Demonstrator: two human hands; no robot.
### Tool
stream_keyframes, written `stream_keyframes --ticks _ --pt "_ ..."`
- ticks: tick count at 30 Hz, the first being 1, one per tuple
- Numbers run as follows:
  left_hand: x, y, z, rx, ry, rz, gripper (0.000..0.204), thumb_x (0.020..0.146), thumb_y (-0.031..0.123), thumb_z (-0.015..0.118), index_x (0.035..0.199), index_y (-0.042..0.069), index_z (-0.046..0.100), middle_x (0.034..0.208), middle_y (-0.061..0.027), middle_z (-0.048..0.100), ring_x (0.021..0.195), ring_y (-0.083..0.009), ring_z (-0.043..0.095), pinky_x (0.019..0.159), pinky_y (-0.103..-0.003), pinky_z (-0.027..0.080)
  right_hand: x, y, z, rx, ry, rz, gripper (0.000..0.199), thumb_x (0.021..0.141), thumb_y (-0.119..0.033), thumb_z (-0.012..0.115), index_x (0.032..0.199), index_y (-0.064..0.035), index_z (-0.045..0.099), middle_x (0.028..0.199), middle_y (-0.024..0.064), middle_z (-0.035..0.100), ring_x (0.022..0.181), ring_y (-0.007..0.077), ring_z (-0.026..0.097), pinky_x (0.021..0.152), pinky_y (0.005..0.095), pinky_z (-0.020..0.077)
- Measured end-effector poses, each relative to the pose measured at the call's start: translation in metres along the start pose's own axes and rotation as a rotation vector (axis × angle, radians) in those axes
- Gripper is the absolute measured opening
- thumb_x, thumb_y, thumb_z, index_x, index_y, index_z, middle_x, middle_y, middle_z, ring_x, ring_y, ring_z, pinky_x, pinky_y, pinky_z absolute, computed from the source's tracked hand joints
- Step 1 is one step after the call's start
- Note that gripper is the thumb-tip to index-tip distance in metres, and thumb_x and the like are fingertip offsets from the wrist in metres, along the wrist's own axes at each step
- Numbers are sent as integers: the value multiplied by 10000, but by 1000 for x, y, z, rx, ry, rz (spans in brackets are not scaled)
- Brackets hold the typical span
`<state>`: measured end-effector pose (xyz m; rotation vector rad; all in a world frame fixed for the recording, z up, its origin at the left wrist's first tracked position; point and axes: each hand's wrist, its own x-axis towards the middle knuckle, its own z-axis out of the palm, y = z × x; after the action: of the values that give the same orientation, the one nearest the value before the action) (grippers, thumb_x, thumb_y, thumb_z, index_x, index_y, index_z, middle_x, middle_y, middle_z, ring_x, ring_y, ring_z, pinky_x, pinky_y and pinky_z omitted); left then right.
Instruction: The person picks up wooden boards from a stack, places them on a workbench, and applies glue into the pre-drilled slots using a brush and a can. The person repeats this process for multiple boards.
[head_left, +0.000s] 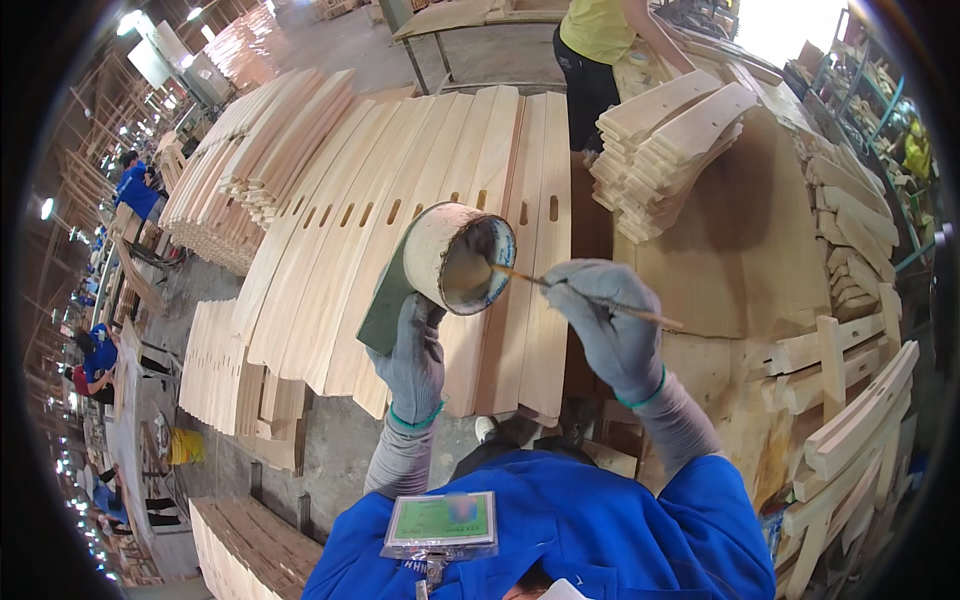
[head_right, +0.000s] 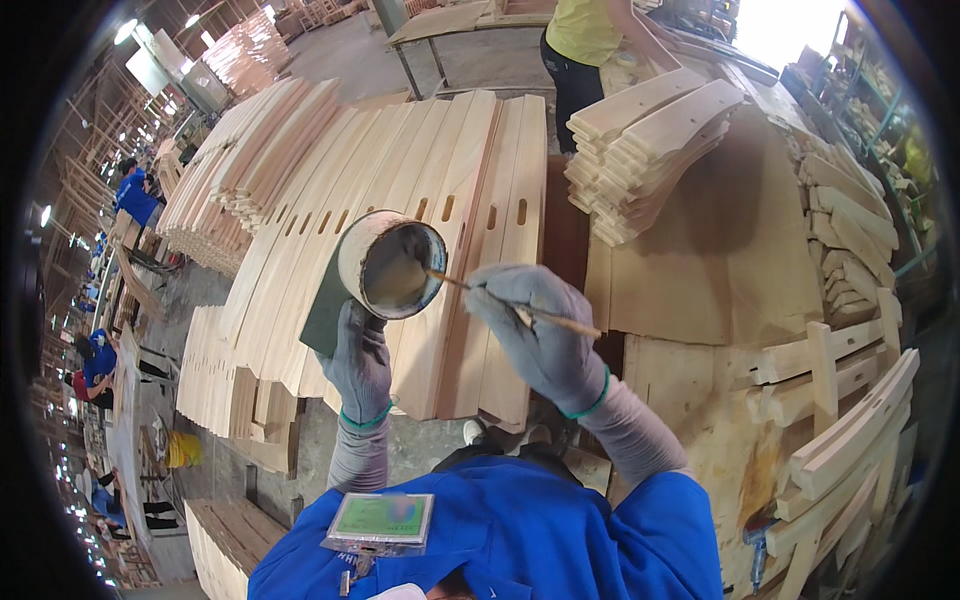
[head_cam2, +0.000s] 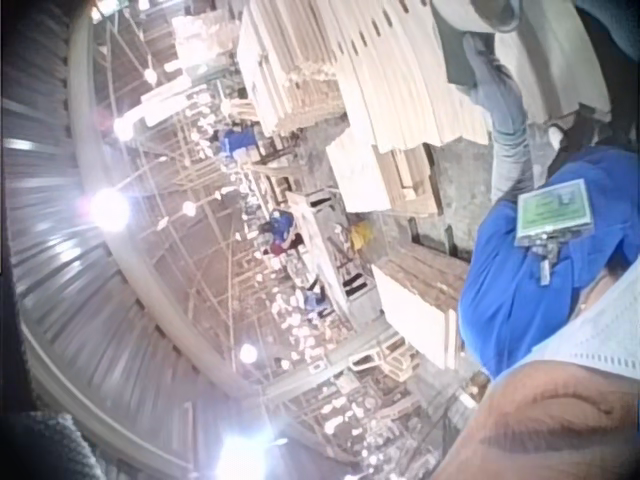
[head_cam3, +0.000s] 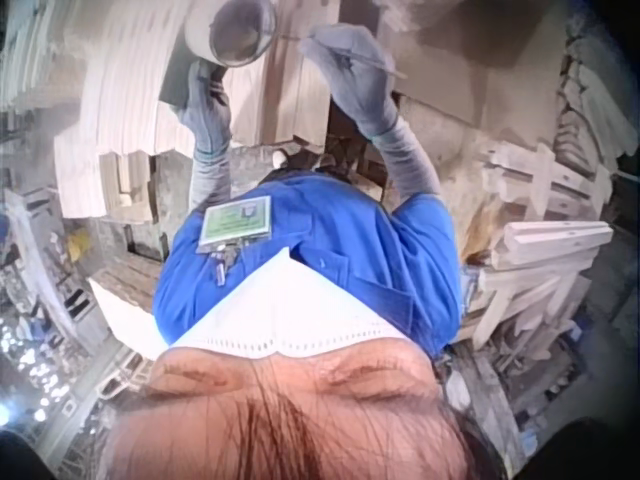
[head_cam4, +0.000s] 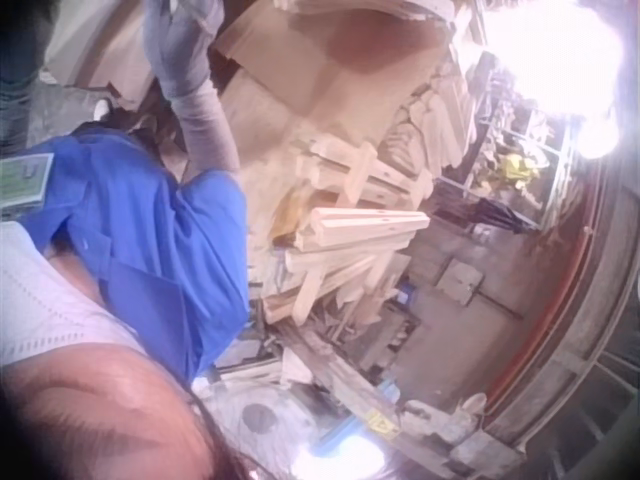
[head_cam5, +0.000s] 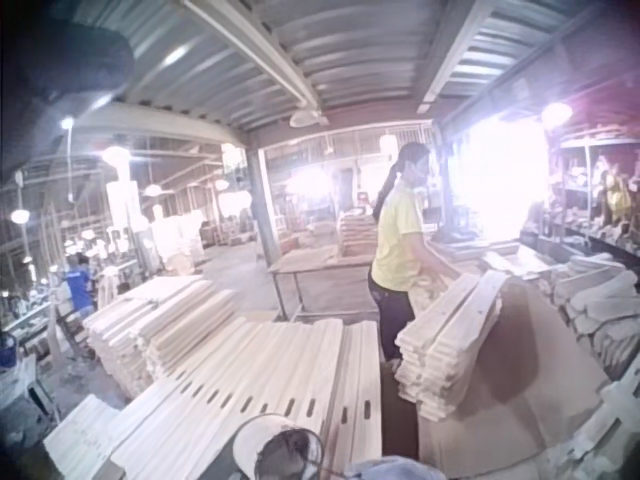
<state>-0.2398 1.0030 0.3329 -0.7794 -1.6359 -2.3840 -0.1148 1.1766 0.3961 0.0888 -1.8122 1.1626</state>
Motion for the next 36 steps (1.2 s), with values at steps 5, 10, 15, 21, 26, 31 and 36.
stream_keyframes --ticks 5,10,15,21,26,31,36 --pt "-12 3 17 149 158 -72 212 868 -35 553 1077 -27 525 1117 -142 567 994 -212 597 863 -355 538 -31 -21 1 -149 -215 -158 229 744 60 649 924 -9 526 927 176 638 863 293 651 708 335 531" --pt "-4 7 10 -233 150 -182 210 890 -3 536 1099 -21 547 1087 -123 580 964 -206 605 827 -340 535 -17 -57 -17 -217 -570 -13 224 717 137 563 915 32 567 927 199 629 918 345 643 823 404 530" --pt "-3 18 5 -588 20 -243 194 915 44 520 1095 -19 556 1064 -98 597 943 -198 619 798 -333 545 -28 -21 5 438 73 149 223 784 147 587 905 9 461 936 229 618 855 265 649 769 362 557" --pt "1 19 -1 -630 -37 -294 223 944 75 452 1126 -16 543 1100 -112 587 1004 -192 603 846 -328 532 -33 -12 19 608 159 241 230 793 174 532 897 1 420 943 233 608 825 264 649 743 367 566" --pt "-3 2 7 -374 55 -193 184 936 55 469 1079 -7 567 1074 -103 596 972 -173 614 809 -309 543 -47 -8 27 389 47 144 234 798 170 540 883 -5 410 960 236 606 860 278 655 766 366 562" --pt "-7 -12 21 -321 431 -348 166 893 47 561 1048 -3 595 952 -50 626 790 -140 611 707 -265 533 -44 10 26 453 142 235 191 814 137 544 851 -10 428 942 206 617 837 243 657 728 340 561" --pt "-26 -32 -32 1217 -181 179 264 908 26 520 1169 -2 547 1063 -109 599 987 -179 594 807 -319 536 46 89 -21 250 46 467 40 857 18 568 829 15 539 825 122 632 736 156 640 684 256 536"
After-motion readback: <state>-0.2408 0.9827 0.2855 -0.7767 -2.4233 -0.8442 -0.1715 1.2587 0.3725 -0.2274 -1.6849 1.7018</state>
